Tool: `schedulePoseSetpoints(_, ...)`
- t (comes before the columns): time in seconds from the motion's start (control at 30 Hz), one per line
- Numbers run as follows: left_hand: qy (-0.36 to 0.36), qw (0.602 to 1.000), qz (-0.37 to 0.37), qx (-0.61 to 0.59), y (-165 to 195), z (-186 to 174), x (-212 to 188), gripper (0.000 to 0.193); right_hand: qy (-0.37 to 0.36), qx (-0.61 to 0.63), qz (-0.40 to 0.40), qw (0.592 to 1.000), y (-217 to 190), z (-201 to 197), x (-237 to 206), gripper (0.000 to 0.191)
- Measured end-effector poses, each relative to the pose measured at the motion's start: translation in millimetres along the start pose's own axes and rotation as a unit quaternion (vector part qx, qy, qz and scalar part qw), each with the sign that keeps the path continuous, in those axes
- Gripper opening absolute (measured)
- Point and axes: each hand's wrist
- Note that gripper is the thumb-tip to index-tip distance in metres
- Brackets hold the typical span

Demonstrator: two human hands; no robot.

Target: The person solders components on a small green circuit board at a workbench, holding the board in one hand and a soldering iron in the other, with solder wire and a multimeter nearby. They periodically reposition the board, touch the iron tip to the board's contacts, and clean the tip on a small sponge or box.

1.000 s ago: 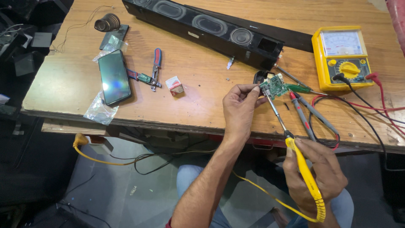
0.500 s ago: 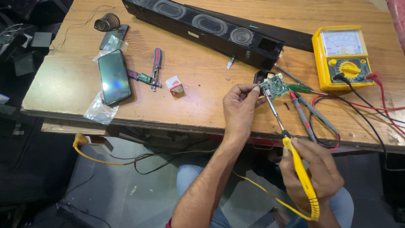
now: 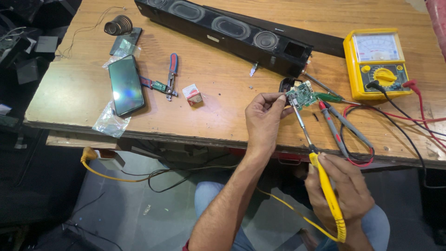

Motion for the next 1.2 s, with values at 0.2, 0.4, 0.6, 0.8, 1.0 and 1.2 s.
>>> schedulePoseSetpoints(0.2,-0.004,1.000,0.001,-0.023,0.5,0.2,0.9,0.012,0.017,0.002,-0.005,1.000,-1.3,-3.9,1.2,0.027)
schedulePoseSetpoints(0.4,-0.004,1.000,0.000,-0.006,2.9,0.9,0.2,0.012,0.005,0.003,-0.005,1.000,-4.2,-3.8,3.9,0.027)
schedulePoseSetpoints(0.6,0.000,1.000,0.001,0.007,2.1,0.5,0.2,0.010,0.003,0.007,0.003,1.000,-4.9,-1.9,5.1,0.027)
schedulePoseSetpoints(0.8,-0.002,1.000,0.002,0.009,1.7,-0.2,0.0,0.011,-0.008,0.003,0.002,1.000,-3.8,-1.1,7.4,0.029)
schedulePoseSetpoints(1.0,-0.005,1.000,0.003,0.007,3.1,0.2,-0.8,0.012,-0.006,0.010,0.002,1.000,0.5,-0.2,1.8,0.028)
schedulePoseSetpoints(1.2,0.006,1.000,-0.016,-0.018,0.1,0.4,1.5,0.011,0.047,0.002,0.016,0.999,14.1,-12.2,-3.0,0.018)
Point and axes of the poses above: each hand's wrist, its own x-axis towards the middle knuckle, its own z-axis out of the palm, y = z × x, and after that the axes turned 2 degrees about -x, right-handed
